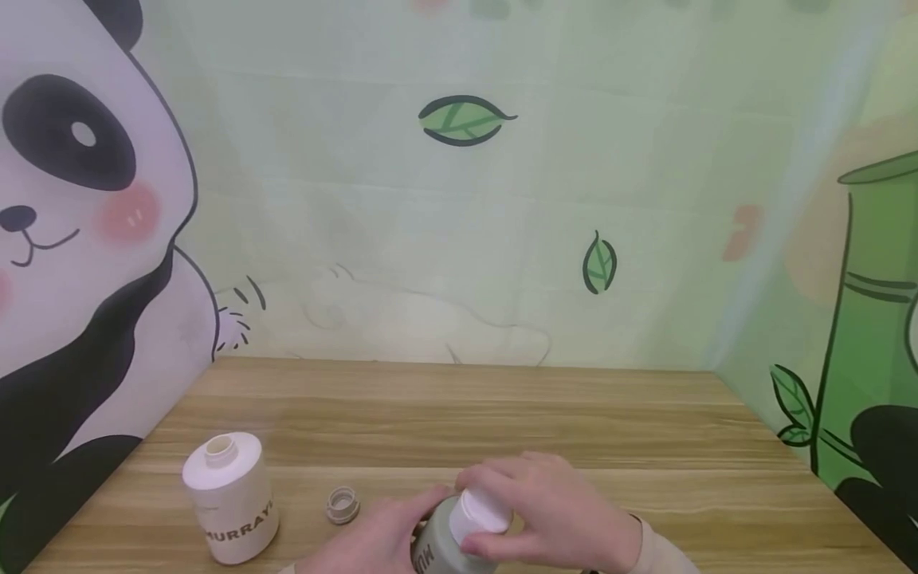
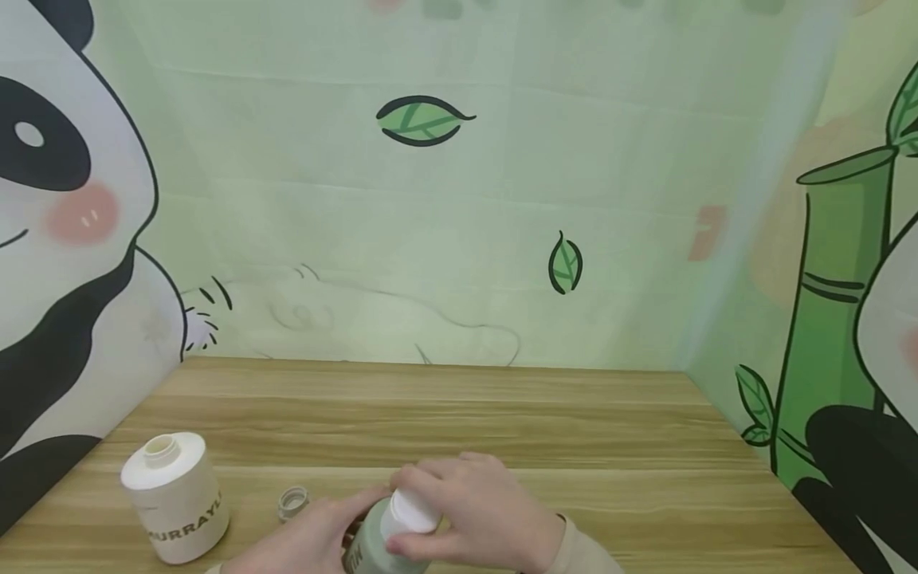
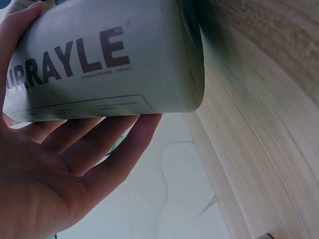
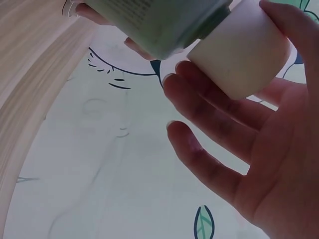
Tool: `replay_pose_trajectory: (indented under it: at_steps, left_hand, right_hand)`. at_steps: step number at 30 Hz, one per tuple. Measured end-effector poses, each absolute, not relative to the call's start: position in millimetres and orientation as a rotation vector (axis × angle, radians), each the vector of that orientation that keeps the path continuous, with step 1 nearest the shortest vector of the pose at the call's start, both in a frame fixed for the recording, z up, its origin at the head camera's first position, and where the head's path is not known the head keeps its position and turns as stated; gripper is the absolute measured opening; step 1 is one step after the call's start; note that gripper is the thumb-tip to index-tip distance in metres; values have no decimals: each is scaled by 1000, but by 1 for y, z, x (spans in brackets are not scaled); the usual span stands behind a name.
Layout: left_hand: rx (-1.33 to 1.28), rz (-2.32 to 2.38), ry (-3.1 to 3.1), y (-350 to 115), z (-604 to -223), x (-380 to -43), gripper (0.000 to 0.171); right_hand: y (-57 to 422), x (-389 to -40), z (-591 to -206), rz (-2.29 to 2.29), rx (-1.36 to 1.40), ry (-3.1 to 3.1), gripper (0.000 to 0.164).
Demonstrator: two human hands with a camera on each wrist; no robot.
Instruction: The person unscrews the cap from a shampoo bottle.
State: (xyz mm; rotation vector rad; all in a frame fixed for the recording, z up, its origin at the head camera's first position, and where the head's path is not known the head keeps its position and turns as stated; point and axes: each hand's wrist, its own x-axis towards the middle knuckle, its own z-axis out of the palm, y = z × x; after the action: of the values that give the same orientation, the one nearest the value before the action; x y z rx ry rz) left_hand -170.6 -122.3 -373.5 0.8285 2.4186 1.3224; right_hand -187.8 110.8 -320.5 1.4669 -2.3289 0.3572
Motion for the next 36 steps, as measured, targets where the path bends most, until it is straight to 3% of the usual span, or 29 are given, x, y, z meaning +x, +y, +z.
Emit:
replay_pose_trajectory:
  at_steps: [7,19,24,32,36]
  left_hand:
    - [811,1298,2410,-124,-372,-172,67]
    - [803,1311,2357,-127,-372,-175,62]
    - [848,1293,2413,-125,-373,-175,59]
    - [891,1363,2336,-125,-374,-174,60]
    - [919,1371,2330,-125,-375,-175,63]
  right_hand:
    - [117,-188,-315,306,1584,-2285,37]
    - [122,-193,-309,241,1807,-2100,53]
    - [126,-195,-309,252,1780,-2070,60]
    - [135,-202,-308,289,1697,-2047,49]
    - [138,-204,-305,355,1717,-2110,57]
